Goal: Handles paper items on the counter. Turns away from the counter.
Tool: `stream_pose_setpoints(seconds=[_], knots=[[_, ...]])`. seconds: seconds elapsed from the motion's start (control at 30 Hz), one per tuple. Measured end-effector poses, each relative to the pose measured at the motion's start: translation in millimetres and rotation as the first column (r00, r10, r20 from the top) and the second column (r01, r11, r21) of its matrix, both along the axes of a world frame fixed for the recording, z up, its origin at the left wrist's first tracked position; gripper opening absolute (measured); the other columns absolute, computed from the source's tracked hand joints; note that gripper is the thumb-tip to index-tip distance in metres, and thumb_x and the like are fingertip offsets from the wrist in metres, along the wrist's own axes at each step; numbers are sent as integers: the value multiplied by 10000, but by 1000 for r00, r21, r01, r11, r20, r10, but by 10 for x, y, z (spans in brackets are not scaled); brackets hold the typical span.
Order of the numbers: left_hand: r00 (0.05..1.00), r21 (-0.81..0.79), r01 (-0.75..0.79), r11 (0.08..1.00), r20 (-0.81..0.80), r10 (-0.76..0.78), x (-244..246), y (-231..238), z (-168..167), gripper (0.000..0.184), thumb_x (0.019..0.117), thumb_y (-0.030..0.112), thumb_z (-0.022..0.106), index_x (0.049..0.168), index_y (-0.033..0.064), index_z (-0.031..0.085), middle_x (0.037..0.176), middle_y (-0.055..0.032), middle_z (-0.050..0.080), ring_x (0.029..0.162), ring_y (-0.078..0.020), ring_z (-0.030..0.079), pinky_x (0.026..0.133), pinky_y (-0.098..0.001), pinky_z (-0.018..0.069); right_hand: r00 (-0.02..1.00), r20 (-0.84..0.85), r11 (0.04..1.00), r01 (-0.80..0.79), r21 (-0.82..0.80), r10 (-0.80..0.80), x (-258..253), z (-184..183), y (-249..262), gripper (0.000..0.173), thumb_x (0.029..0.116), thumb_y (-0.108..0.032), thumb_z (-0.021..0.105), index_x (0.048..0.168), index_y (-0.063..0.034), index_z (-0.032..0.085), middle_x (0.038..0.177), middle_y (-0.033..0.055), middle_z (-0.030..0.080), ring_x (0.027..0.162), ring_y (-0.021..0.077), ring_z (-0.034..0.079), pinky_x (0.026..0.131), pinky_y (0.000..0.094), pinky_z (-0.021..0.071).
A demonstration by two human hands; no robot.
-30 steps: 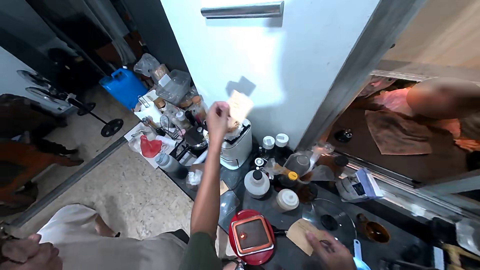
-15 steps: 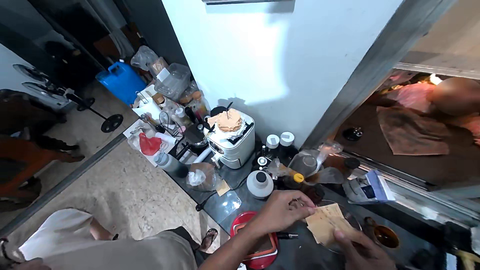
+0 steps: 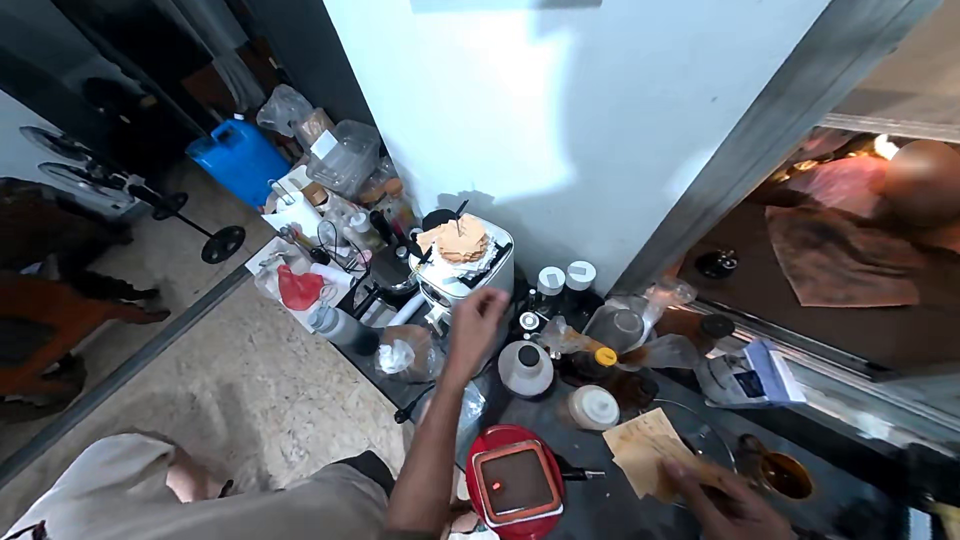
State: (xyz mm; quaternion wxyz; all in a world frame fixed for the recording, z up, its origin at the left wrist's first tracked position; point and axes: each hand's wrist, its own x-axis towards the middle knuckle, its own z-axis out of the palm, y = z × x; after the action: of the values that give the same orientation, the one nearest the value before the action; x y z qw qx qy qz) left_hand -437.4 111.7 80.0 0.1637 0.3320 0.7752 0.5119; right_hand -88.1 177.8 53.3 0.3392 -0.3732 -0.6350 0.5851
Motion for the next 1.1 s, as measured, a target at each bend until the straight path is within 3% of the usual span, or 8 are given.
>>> stream_pose_setpoints(seconds=[0.13,0.2,0.37,0.53,0.67,0.73,0.9,1.1], knots=[[941,-43,-215,976,-277,195,-780,-46,-28,282,1061,230,552,1202,24,682,1132,-158,710,974,-278,708,874,-492,589,1000,25,1000,1,7,-2,8,-34,-45,112,923,6,699,1017,-51,716,907,-96,744,809,-4,700,782,217,617],[930,-30,-263,964,-274,245,-1022,-82,-14,295,1052,223,555,1202,4,684,1120,-166,715,977,-278,708,897,-486,584,998,66,1000,16,14,-17,30,-45,-81,104,927,-8,698,1024,-44,710,888,-89,734,791,-9,690,764,202,611],[922,-14,-319,948,-235,307,-1138,-314,-83,241,1032,216,591,1154,41,702,1025,-115,726,865,-200,710,817,-415,597,996,83,998,21,51,-25,87,-183,-92,72,935,-85,706,1005,-66,705,875,-84,731,765,3,693,727,193,613],[941,-134,-314,940,-174,290,-688,-823,-146,283,1057,258,562,1179,41,696,1074,-111,727,949,-215,714,889,-447,592,990,143,1000,1,27,-5,84,-237,-116,76,939,-94,699,1003,-52,694,863,-76,715,758,-2,678,723,195,605],[919,-228,-381,896,-203,339,48,-1299,0,289,1086,267,508,1263,90,653,1132,-124,700,932,-252,693,804,-474,590,974,228,1000,-9,-7,10,20,-174,-175,81,949,-103,700,998,-44,673,784,-112,680,694,-56,641,681,156,578],[951,-206,-307,929,-112,289,397,-1285,9,263,1069,234,542,1238,74,666,1119,-107,702,933,-213,695,810,-435,600,965,258,999,-43,9,39,15,-182,-197,97,960,-104,690,1010,-27,661,781,-115,668,691,-77,629,681,143,571],[995,-59,34,998,93,-29,1244,-1141,-145,244,1048,207,564,1134,53,733,1077,-69,714,947,-132,685,864,-334,582,965,237,993,-117,14,110,-67,-191,-272,90,944,-79,680,1000,-13,658,796,-109,667,698,-74,629,685,138,568],[969,-1,93,996,231,-90,1678,-1204,-290,274,1063,206,535,1178,23,702,1100,-119,697,921,-185,677,867,-371,569,963,215,986,-167,0,163,-72,-165,-366,57,945,-52,686,995,-37,664,812,-103,677,715,-44,646,705,161,583]])
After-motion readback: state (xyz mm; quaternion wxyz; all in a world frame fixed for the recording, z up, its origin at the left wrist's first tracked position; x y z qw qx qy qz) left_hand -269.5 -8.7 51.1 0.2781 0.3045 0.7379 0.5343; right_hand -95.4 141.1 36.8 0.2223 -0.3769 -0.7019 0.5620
